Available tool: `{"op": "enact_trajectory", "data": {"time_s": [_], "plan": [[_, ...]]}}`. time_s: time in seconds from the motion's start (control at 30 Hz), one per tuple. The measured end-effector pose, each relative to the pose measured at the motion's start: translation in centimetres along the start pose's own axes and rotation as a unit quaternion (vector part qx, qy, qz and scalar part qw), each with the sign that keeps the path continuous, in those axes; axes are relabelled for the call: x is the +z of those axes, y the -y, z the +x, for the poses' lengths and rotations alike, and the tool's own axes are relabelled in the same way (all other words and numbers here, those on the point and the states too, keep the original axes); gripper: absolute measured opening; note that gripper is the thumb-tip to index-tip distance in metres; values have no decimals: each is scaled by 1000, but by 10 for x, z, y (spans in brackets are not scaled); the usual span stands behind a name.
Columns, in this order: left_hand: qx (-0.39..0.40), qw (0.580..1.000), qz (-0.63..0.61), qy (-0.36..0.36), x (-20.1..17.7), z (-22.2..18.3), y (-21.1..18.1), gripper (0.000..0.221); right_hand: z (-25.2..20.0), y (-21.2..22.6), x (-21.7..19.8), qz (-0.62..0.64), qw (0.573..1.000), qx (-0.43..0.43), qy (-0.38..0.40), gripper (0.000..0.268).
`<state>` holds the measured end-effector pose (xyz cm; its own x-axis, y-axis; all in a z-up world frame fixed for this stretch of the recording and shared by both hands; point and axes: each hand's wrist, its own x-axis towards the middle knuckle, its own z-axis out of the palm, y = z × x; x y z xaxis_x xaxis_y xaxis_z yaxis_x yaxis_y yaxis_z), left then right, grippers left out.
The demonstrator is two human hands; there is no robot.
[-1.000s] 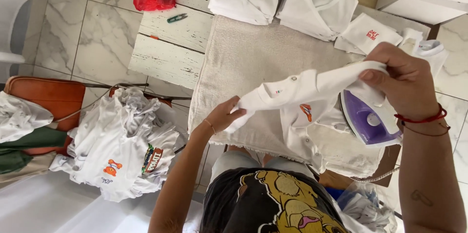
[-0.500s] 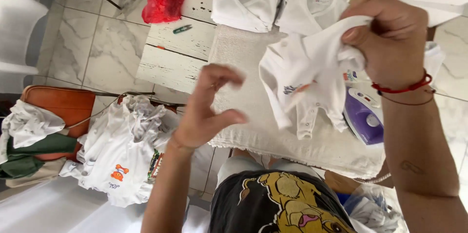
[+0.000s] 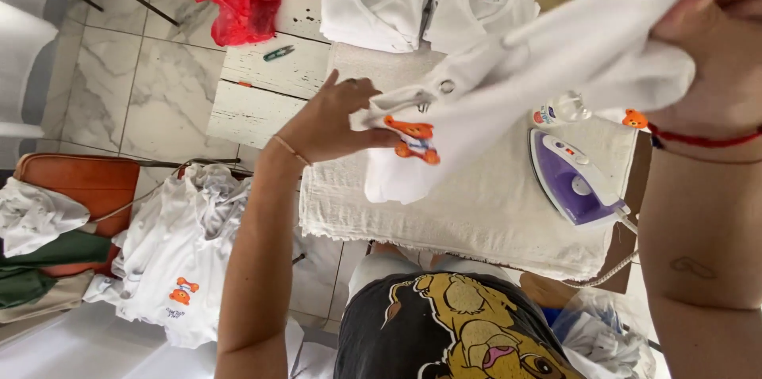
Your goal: The person is ironing baby onesies on a table and then folding them into neat stacks.
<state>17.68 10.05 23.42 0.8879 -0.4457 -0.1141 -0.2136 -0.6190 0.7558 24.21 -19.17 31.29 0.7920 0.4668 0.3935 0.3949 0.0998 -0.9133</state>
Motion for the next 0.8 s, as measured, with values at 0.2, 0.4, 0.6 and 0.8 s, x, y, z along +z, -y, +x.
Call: {"op": "enact_trajectory", "data": {"time_s": [0.2,0.4,0.6,0.8], "plan": [[-47,963,-255,-76,-42,-62,12,14,20,-40,0,-16,994,77,-76,21],[108,965,-101,-219,-44,-103,-46,32,11,-38,1,-143,989,43,18,20],[-32,997,14,-66,67,-79,-87,27,-16,-79,-22,-353,927,-6,124,29],[-20,978,-78,190,250,-25,-27,45,-122,-174,-41,-682,705,-49,188,26]]}}
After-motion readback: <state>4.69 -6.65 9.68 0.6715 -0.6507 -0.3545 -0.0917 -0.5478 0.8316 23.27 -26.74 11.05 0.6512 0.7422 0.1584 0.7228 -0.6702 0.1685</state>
